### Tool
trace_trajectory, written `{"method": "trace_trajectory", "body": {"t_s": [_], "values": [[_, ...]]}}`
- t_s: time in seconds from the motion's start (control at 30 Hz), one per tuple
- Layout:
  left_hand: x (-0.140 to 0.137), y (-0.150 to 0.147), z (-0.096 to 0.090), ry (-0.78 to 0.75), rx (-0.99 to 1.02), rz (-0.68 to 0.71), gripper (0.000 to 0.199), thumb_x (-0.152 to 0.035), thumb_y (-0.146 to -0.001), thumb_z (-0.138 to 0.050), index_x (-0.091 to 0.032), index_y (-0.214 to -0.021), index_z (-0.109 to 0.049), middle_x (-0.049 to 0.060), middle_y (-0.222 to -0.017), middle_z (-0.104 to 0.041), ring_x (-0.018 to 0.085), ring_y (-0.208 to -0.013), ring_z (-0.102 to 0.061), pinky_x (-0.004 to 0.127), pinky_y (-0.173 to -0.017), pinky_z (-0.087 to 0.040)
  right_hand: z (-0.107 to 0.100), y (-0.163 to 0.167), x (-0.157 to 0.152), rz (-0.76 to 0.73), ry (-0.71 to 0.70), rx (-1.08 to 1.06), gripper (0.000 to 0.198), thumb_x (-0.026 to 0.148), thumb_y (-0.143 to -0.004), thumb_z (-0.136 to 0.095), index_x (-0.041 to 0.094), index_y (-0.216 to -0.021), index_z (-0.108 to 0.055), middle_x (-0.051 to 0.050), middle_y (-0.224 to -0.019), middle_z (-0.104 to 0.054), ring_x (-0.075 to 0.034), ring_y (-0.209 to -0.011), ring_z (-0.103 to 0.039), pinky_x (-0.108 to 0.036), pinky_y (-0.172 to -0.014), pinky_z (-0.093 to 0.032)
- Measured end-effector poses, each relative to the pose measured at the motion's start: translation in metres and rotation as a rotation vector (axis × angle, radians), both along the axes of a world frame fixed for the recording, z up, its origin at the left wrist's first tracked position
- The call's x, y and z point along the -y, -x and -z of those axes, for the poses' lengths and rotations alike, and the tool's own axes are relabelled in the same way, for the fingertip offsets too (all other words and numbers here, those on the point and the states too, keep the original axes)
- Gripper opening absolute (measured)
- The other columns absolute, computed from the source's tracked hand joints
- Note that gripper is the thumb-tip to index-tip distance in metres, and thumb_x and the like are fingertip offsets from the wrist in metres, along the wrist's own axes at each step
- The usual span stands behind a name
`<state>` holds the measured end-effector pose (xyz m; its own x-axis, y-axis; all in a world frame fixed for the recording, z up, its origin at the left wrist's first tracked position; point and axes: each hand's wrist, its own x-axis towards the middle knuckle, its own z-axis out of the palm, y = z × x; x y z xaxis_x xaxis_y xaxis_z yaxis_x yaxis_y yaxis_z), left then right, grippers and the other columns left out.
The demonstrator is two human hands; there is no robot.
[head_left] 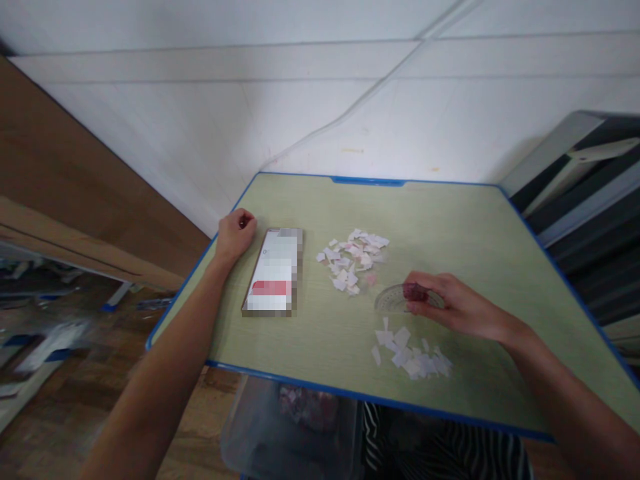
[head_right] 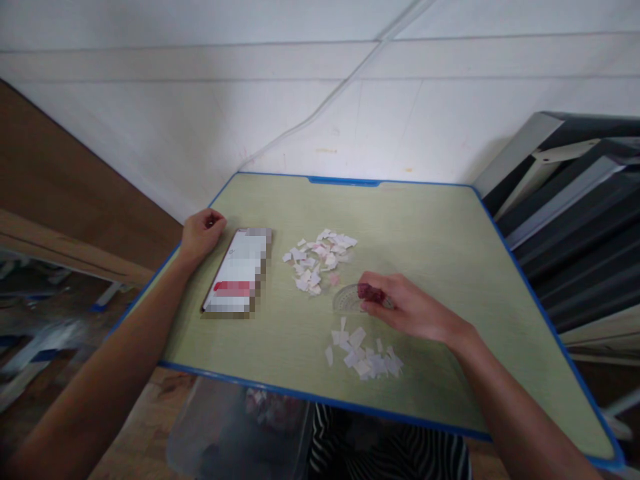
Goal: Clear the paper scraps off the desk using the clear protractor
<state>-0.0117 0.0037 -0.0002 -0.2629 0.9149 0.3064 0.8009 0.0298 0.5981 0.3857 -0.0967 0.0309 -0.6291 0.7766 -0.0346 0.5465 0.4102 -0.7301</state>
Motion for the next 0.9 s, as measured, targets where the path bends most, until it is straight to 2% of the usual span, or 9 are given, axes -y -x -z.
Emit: {"method": "trace_trajectory", "body": {"t_s": [0.6, 0.73, 0.9], "values": [[0.0012, -0.0015, -0.0020, 0.007, 0.003, -0.003, 0.005, -0.024, -0.069, -0.049, -0.021, -0.065, -0.050, 0.000, -0.063, -0.054, 0.015, -0.063, -0.050, 0.028, -0.065, -0.041, 0.0001, 0.0018, 0.0005, -0.014, 0.047, 0.016, 0.016, 0.032, -0.087, -0.053, 0.020, -0.077, -0.053, 0.000, -0.069, -0.057, -0.014, -0.062, -0.053, -0.027, -0.057, -0.042], [0.0014, -0.0010, -0.0013, 0.005, 0.000, -0.001, 0.006, -0.025, -0.070, -0.049, -0.021, -0.066, -0.050, 0.000, -0.063, -0.055, 0.015, -0.064, -0.050, 0.028, -0.065, -0.041, -0.0029, 0.0014, -0.0003, -0.007, 0.009, 0.009, 0.016, 0.033, -0.087, -0.053, 0.021, -0.076, -0.052, 0.000, -0.067, -0.056, -0.014, -0.060, -0.053, -0.027, -0.056, -0.042], [0.0016, -0.0010, -0.0011, 0.010, -0.002, 0.001, 0.005, -0.024, -0.071, -0.049, -0.021, -0.066, -0.049, 0.000, -0.065, -0.054, 0.015, -0.065, -0.050, 0.028, -0.066, -0.041, -0.0039, -0.0049, -0.0052, 0.102, -0.070, -0.013, 0.016, 0.035, -0.088, -0.054, 0.021, -0.080, -0.056, -0.001, -0.071, -0.061, -0.015, -0.064, -0.057, -0.029, -0.060, -0.046]]}}
